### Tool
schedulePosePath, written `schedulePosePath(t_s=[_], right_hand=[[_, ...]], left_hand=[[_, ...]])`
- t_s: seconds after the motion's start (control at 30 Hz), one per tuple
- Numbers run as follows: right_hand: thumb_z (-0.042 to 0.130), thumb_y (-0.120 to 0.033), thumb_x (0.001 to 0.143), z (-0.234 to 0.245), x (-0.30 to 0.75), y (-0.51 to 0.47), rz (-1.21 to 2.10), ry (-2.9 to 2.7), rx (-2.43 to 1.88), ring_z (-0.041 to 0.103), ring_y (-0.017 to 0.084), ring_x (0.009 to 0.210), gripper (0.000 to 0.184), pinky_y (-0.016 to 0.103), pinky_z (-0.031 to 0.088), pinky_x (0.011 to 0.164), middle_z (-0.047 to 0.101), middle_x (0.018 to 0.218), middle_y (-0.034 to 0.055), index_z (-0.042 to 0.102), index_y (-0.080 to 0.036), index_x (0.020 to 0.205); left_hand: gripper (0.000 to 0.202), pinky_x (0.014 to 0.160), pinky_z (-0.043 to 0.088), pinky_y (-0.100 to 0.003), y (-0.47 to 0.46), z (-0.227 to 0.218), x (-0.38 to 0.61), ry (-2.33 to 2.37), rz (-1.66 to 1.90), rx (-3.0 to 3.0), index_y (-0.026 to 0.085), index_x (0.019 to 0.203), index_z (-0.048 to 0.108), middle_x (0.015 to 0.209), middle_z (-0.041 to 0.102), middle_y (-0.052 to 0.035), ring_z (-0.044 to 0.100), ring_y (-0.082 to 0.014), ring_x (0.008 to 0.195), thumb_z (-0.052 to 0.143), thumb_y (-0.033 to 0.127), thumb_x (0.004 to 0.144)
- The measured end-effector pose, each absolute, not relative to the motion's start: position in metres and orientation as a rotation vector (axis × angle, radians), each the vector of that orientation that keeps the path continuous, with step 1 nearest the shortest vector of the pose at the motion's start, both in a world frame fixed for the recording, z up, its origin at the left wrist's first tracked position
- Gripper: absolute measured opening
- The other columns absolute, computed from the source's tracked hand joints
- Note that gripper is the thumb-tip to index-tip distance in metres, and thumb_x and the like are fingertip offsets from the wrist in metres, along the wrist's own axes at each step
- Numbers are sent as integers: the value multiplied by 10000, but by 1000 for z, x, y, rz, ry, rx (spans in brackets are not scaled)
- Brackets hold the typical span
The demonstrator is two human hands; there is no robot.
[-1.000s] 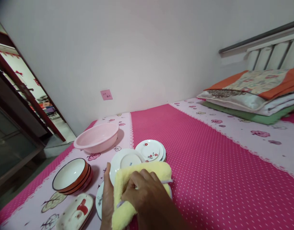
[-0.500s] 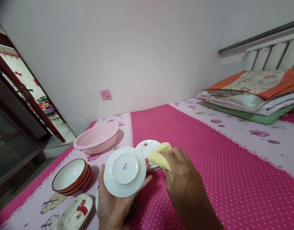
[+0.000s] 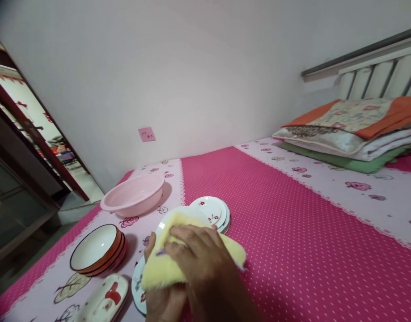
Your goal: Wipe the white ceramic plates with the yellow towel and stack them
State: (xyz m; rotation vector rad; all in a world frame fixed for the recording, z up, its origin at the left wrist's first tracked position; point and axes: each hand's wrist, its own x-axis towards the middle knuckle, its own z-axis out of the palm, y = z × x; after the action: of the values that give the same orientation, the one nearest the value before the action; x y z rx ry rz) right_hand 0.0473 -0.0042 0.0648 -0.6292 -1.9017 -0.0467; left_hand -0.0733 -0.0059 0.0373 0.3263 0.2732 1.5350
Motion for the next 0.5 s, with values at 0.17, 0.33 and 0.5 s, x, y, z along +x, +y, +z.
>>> schedulePosePath(t_s=[0.17,0.33,0.5], right_hand=[[416,-56,959,65,64,2,-191,-1912,-849,676,259,1158,346,419,565,935,727,1231,141,649,-162,1193],[411,-46,933,62,64,-3,-68,-1898,-914,725,247,995,335,400,597,859,765,1096,122,679,-183,1081],[469,-124,951,62,50,-12,136,-1971,-678,721,222,951,235,362,585,866,776,1008,80,686,-200,999]], left_hand=[[463,1121,441,-429,-3,39,-63,138,1455,286,154,1203,748,1162,769,-157,677,-293,1176,517,481,971],[467,1014,531,-439,0,36,-71,161,1642,273,204,1273,719,1106,792,-130,733,-301,1054,528,486,953],[477,878,590,-319,-3,36,-81,147,1620,252,149,1231,736,892,812,-102,766,-254,910,526,473,951]])
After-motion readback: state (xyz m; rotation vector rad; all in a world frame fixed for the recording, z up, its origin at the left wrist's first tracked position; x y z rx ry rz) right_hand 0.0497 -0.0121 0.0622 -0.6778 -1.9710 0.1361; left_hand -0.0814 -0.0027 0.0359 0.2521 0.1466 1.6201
